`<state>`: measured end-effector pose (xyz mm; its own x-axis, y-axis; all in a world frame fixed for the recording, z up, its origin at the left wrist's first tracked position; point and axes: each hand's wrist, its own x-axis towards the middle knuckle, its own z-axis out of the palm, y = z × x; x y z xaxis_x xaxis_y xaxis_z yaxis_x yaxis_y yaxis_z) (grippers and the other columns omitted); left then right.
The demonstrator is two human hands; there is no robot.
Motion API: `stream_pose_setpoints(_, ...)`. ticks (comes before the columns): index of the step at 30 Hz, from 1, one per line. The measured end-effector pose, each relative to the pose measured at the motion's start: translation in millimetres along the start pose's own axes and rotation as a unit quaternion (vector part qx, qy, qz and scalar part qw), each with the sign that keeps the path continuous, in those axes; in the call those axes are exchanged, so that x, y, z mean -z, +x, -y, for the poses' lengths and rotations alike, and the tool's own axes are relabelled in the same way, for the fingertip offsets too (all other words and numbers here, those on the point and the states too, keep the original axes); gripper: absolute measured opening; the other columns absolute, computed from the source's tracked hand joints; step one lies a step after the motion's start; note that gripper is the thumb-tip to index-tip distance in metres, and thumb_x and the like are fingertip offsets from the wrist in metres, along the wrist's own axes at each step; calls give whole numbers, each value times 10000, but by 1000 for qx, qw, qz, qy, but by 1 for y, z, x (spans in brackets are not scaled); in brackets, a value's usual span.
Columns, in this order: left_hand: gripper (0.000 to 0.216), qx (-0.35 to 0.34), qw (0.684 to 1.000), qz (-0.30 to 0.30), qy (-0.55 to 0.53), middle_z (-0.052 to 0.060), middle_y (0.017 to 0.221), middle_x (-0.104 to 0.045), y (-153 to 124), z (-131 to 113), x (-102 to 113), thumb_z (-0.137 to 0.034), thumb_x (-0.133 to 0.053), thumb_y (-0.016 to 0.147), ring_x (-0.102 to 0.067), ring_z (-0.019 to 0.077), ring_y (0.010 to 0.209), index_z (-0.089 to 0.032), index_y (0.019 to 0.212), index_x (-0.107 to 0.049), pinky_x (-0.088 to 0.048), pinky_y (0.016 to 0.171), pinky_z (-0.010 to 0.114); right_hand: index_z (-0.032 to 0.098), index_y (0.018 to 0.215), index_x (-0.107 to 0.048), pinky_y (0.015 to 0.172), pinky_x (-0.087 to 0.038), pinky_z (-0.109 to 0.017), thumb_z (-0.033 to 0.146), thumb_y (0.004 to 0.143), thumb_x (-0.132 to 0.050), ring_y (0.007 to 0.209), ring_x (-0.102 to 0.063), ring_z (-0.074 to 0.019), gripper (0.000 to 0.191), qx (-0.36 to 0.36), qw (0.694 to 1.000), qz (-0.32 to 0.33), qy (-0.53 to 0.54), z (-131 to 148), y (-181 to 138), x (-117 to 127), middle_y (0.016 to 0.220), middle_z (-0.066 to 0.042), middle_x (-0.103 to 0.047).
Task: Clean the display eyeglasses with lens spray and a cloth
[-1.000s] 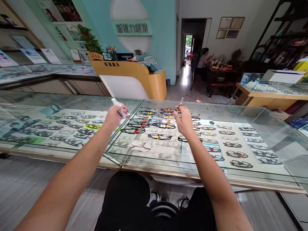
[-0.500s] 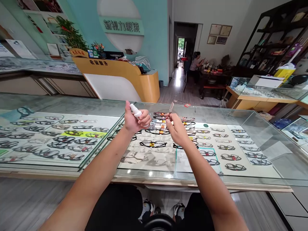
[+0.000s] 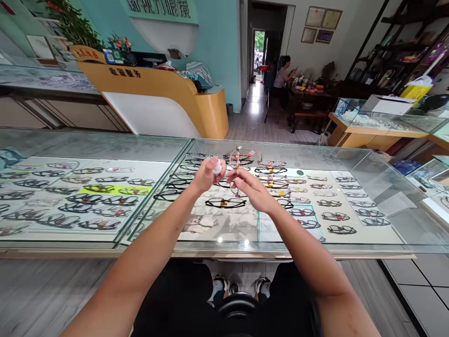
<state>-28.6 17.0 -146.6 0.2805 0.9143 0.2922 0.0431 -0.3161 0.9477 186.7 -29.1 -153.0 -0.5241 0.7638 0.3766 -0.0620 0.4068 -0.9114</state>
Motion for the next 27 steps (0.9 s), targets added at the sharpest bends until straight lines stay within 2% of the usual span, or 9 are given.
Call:
stream_pose_setpoints(7,783,-12,1000,-7,26,14,476,-433,0,-1,-2,-908,-500,879,-381,129,481,-213,518,-515,-255,486,297,237,1246,-701,901,-519,-366,576,1093,-574,955,-615,-202,394,2,1000,12,16,0,0,-1,1139,-67,-715)
stream_pose_setpoints(12,763,-8,999,-7,30,17,500,-458,-1,1,-2,-893,-510,888,-389,134,501,-210,549,-529,-265,500,296,228,1244,-704,914,-518,-376,596,1081,-584,952,-619,-206,420,-2,1000,13,20,1,1,-1,1126,-71,-726)
stream_pose_setpoints(17,817,-27,999,-15,22,13,479,-401,-2,-1,-5,-943,-451,893,-372,131,476,-220,514,-477,-261,498,304,236,1243,-708,912,-526,-386,597,1073,-591,956,-638,-214,416,-1,1000,-1,24,4,1,1,1136,-75,-737)
stream_pose_setpoints(22,834,-38,997,44,51,26,486,-418,-4,-4,-9,-964,-430,886,-358,133,487,-222,507,-450,-256,509,308,253,1267,-689,872,-541,-387,664,1045,-580,975,-656,-230,480,-12,998,-57,14,2,5,9,1191,-82,-720)
stream_pose_setpoints(27,753,-50,989,92,108,18,526,-432,-6,4,-10,-856,-461,949,-348,138,527,-211,560,-461,-244,547,314,262,1280,-690,819,-504,-348,623,1059,-582,955,-649,-209,437,-8,996,-81,38,-4,7,15,1177,-66,-715)
